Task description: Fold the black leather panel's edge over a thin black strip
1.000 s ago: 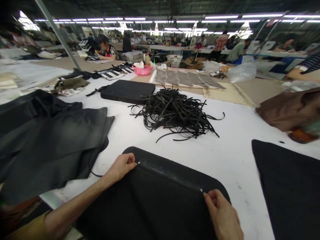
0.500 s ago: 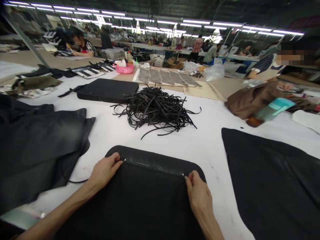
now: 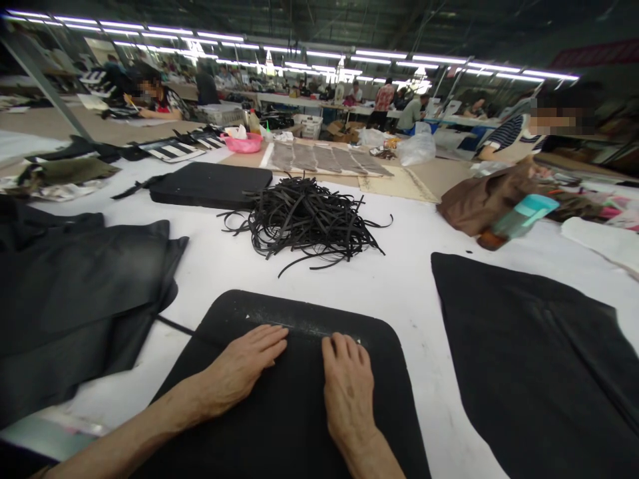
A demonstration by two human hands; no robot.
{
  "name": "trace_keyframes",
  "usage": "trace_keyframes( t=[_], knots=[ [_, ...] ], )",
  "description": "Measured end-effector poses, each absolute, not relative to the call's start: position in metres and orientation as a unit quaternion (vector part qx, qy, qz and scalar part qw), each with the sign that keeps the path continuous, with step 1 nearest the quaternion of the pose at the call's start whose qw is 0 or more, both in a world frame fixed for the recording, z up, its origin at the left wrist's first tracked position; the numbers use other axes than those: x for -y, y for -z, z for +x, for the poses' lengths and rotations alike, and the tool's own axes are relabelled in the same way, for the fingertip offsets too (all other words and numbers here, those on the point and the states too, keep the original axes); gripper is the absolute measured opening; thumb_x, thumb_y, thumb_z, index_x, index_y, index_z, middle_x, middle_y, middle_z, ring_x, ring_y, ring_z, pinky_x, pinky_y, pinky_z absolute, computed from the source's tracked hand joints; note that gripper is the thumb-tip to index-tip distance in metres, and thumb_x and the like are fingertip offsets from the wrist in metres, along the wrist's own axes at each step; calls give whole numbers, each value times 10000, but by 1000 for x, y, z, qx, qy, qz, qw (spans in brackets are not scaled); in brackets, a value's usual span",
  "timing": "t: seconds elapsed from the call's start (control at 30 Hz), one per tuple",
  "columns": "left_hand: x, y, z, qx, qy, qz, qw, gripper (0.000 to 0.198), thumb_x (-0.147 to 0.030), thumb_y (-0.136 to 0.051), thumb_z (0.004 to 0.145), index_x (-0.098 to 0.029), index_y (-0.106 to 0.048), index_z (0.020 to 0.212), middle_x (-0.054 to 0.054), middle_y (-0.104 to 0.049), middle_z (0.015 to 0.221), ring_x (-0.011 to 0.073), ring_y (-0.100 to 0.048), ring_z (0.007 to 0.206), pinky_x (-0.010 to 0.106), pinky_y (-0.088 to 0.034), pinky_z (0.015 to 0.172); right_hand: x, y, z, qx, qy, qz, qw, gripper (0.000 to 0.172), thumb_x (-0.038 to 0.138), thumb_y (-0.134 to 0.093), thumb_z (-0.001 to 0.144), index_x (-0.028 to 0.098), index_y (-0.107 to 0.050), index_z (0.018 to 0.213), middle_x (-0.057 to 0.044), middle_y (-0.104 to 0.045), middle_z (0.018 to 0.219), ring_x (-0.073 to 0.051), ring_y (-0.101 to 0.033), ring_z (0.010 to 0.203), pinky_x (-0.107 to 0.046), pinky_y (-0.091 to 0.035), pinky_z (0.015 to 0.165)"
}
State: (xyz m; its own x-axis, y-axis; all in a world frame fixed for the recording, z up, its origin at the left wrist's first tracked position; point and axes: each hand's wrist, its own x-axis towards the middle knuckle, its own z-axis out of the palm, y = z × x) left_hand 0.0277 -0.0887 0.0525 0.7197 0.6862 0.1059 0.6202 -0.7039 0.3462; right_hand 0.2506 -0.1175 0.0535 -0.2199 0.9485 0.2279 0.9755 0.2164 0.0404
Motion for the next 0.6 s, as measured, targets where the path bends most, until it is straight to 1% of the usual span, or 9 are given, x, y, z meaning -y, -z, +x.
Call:
trace_keyframes(
  t=[0.07,0.17,0.37,0.5,0.6],
  knots=[
    [87,-44,39,-318,-104,931,146,403,-113,-379,869,-183,-428,1263,74,-403,1373,206,-336,1274,403,-262,1077,117,-47,235,796,82,-595,71,408,11,-417,793,200,-574,1118,-68,-598,1108,-224,-511,1020,-352,-386,873],
    [83,-34,44,-309,-91,935,150,458,-105,-398,849,-182,-387,1300,71,-377,1391,212,-315,1287,410,-260,1080,115,-38,225,810,89,-577,53,407,48,-434,813,206,-541,1172,-71,-584,1127,-233,-507,1021,-363,-398,862],
    [82,-28,43,-303,-101,936,147,529,-94,-407,821,-189,-336,1336,63,-372,1395,219,-302,1292,414,-259,1077,114,-40,225,815,110,-568,30,440,65,-472,796,216,-506,1207,-75,-588,1043,-256,-516,965,-396,-419,821],
    [85,-28,42,-306,-102,936,141,507,-99,-393,830,-173,-344,1328,78,-368,1395,217,-289,1298,406,-235,1089,113,-40,225,824,102,-557,20,461,63,-464,793,232,-498,1220,-68,-585,1063,-255,-513,966,-392,-430,817],
    [88,-30,34,-315,-92,935,137,478,-119,-398,829,-159,-371,1305,88,-357,1401,219,-269,1307,398,-212,1100,116,-32,239,828,108,-548,42,467,24,-440,778,207,-521,1201,-78,-575,1118,-249,-509,1005,-377,-428,853]
  ],
)
